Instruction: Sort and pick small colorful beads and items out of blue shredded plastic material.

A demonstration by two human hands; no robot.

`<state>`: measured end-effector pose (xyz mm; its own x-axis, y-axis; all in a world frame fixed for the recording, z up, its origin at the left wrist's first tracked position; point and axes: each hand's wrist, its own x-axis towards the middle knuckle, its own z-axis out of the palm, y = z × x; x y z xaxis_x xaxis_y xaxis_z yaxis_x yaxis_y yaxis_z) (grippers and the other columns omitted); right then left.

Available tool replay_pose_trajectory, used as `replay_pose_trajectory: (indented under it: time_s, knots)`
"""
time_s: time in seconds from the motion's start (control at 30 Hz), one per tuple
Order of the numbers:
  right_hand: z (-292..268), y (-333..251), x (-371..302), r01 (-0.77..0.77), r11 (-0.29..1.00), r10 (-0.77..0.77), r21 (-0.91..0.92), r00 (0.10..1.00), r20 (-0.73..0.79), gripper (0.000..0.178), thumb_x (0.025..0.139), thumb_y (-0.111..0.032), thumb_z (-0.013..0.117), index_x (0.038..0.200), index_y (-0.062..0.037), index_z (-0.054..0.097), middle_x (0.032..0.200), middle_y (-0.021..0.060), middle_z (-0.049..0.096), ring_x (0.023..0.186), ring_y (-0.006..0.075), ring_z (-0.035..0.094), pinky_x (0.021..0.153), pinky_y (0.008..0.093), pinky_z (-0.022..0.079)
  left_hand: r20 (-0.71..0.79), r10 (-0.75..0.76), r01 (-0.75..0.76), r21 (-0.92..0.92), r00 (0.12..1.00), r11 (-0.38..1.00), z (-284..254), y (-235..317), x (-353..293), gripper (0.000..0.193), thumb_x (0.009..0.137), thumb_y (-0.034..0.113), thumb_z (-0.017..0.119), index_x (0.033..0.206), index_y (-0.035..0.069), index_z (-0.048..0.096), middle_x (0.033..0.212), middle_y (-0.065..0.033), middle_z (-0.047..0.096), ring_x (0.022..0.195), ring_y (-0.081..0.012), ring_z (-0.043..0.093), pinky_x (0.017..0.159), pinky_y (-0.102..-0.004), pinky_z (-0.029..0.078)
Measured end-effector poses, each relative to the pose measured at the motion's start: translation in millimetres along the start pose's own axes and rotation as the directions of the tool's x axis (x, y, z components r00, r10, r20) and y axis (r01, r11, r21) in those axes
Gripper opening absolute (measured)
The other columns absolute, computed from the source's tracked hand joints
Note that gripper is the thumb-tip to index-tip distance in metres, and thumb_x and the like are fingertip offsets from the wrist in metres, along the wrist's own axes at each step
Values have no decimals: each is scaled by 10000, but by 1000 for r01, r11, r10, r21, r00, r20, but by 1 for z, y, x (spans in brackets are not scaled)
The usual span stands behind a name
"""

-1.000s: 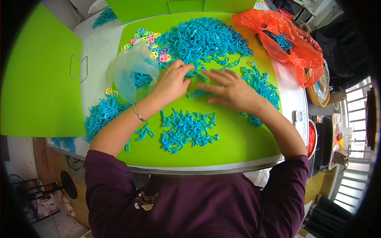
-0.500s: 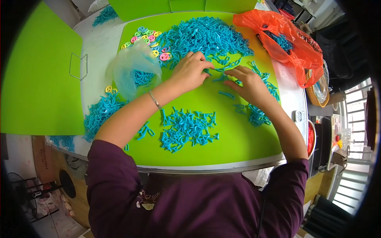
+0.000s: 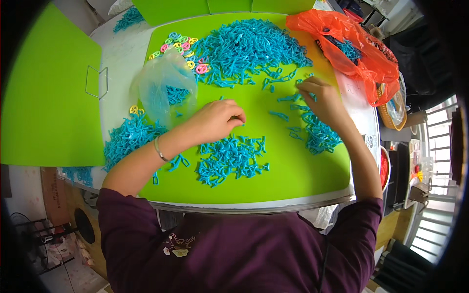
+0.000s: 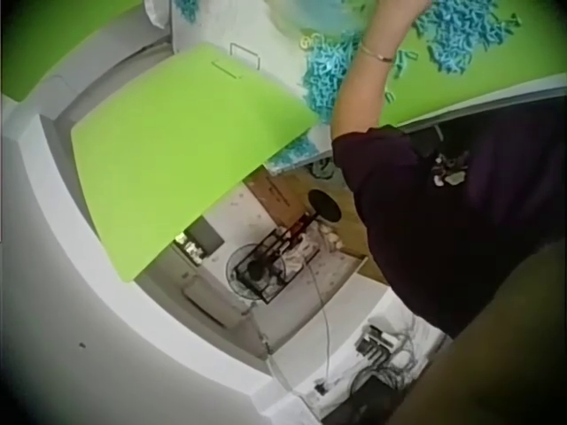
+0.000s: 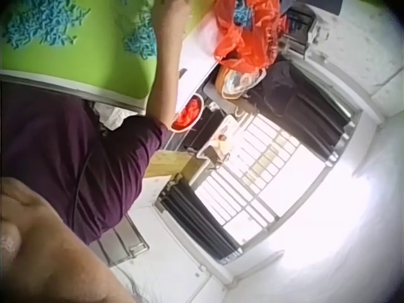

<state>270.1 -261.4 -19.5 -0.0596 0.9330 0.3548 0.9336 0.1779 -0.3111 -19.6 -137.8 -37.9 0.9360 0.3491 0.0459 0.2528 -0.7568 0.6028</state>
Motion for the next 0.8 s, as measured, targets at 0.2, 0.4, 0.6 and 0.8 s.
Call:
replay_pose_trajectory:
  time_s: [0.2,0.4,0.6,0.8]
  knots:
    - [57,-33,21,172,984,-170,-42,985,43,247,855,-40,630,1095,1,675,1042,167,673,943,346,653,829,408,530,-70,-145,139,-84,987,987,-23,4,15,149,889,150,660,1006,68,703,882,-116,679,764,-239,640,708,-369,519]
    - [44,-55,26,113,956,-150,270,981,120,383,792,20,614,1174,-8,634,1122,177,653,1034,354,633,914,405,519,-268,-108,130,65,957,989,-17,-34,40,183,863,141,677,1034,87,712,890,-105,650,769,-237,630,709,-364,519]
    - [50,-41,7,336,941,-337,36,929,155,451,728,-11,637,1178,-24,649,1262,162,614,1190,338,569,1003,417,475,-260,59,6,242,964,970,1,-33,60,200,814,212,740,985,107,740,988,-92,608,1001,-287,570,891,-380,466]
    - [29,-27,16,78,966,-110,246,987,120,418,841,-89,697,1252,-69,628,1280,167,601,1195,352,567,965,422,494,-55,27,-18,157,998,987,-14,-15,24,239,790,220,759,995,102,729,1005,-88,617,1037,-277,566,936,-383,456]
